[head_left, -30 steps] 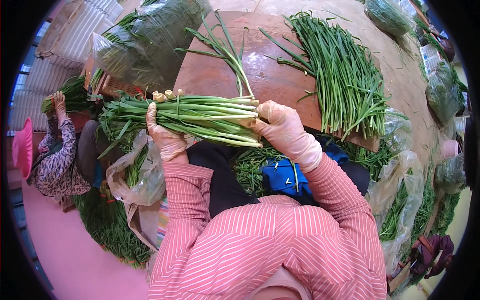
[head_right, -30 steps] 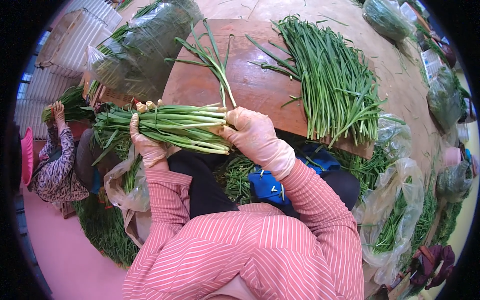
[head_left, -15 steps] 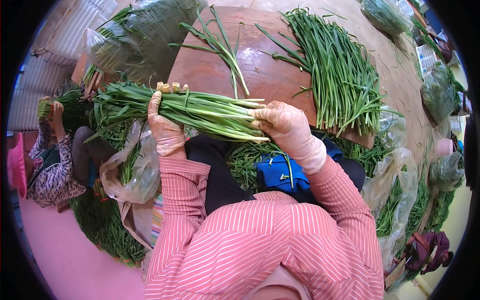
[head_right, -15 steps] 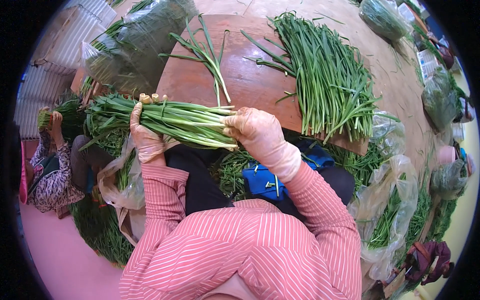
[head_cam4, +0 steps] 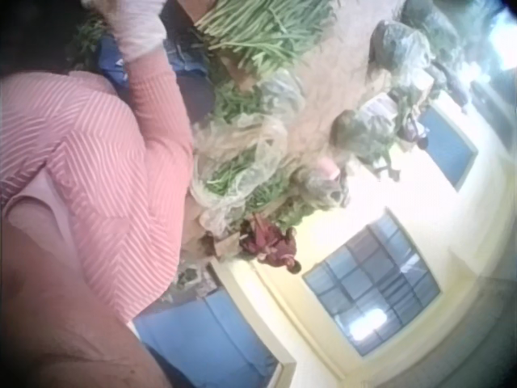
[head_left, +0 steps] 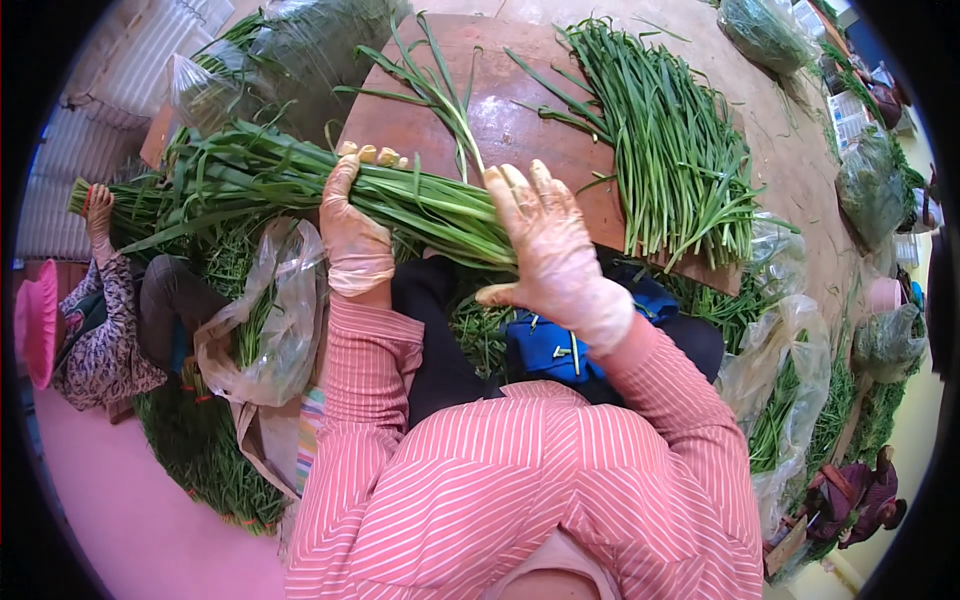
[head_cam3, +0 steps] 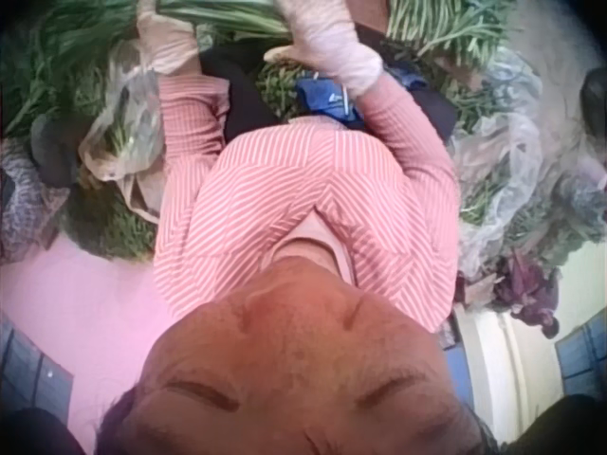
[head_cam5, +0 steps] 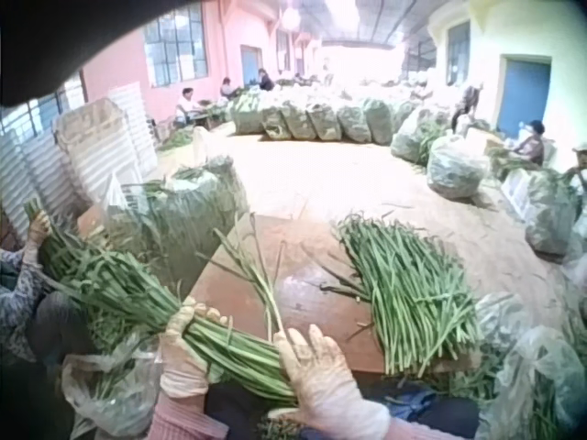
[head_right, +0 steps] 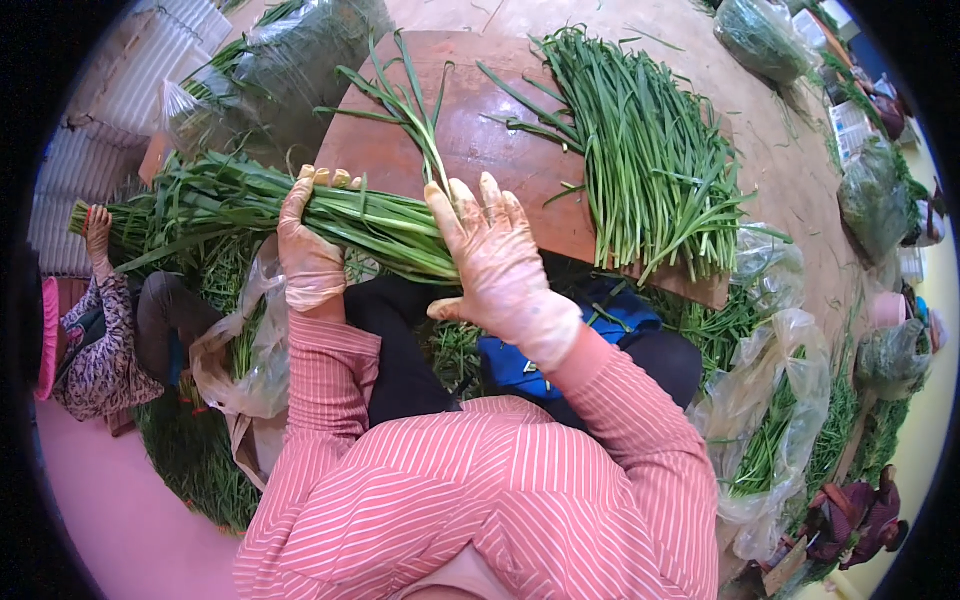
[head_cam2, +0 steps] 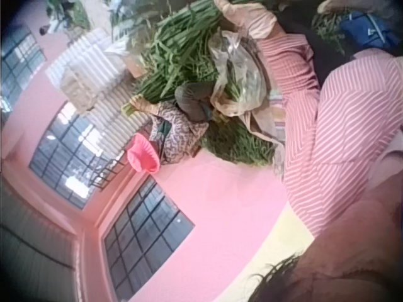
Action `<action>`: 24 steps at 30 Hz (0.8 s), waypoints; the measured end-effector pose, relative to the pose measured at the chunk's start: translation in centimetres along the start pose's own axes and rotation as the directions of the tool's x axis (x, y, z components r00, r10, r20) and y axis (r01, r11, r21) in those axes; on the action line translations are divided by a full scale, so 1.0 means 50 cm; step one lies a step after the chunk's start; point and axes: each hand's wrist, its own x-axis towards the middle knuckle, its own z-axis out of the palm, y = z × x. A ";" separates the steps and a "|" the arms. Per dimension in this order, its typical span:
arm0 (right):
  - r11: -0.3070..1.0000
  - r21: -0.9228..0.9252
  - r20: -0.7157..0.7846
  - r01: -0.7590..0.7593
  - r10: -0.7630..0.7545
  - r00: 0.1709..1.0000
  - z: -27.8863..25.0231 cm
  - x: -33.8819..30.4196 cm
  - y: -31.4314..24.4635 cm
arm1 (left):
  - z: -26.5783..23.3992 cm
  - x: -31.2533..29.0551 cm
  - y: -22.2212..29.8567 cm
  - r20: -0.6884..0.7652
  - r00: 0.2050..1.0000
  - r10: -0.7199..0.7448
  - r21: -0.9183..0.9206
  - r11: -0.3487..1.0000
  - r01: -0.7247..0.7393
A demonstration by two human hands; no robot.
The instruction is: The person bundles a bunch of green onions with a red plastic strap, then uses a cleaver to trim the root ends off on a wooden board.
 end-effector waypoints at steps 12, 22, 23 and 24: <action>-0.179 0.792 0.610 -0.584 0.276 0.743 0.122 -0.056 0.044 | 0.223 0.015 -0.082 0.090 0.871 -0.484 0.751 0.607 0.260; -0.615 0.623 0.694 -0.484 0.148 0.705 0.164 -0.135 0.138 | 0.013 0.022 -0.212 -0.028 0.802 -0.596 0.987 0.109 0.115; -0.647 0.609 0.665 -0.460 0.099 0.741 0.162 -0.136 0.139 | 0.001 -0.002 -0.215 -0.133 0.686 -0.715 0.913 0.181 0.365; -0.678 0.593 0.634 -0.434 0.061 0.771 0.161 -0.140 0.144 | 0.022 -0.035 -0.219 -0.190 0.528 -0.828 0.774 0.205 0.599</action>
